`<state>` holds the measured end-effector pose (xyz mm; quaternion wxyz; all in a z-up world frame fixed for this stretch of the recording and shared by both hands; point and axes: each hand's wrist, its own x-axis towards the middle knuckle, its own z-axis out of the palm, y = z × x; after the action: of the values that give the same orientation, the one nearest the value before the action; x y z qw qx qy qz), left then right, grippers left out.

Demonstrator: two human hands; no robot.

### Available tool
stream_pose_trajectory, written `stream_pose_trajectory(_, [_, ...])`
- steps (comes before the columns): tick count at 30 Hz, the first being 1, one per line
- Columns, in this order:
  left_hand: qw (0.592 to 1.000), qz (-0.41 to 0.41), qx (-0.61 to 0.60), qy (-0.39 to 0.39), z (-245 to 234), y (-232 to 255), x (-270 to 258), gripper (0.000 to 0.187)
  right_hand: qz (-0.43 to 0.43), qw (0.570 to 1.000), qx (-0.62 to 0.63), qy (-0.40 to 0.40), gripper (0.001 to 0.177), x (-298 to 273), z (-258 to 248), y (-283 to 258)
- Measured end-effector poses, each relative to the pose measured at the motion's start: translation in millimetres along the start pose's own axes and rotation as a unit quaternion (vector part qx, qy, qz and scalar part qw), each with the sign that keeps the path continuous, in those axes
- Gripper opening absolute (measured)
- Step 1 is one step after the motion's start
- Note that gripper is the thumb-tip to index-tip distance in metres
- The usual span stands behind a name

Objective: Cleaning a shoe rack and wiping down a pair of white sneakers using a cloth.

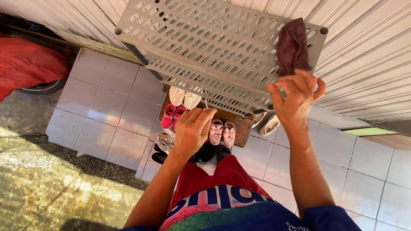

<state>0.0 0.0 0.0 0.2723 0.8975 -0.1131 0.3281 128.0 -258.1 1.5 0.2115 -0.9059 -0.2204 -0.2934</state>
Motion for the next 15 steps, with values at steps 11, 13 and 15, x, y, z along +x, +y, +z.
stream_pose_trajectory(11, [0.999,-0.026,-0.001,0.024,25,7,5,0.035,0.023,0.997,0.050,-0.045,0.049,13,19,50])
stream_pose_trajectory(13, [0.999,-0.039,-0.007,0.021,28,10,4,0.034,0.035,0.992,0.116,-0.041,0.045,19,10,38])
stream_pose_trajectory(15, [0.991,-0.094,-0.096,0.001,27,15,6,0.027,0.063,0.966,0.245,-0.041,0.042,24,-1,19])
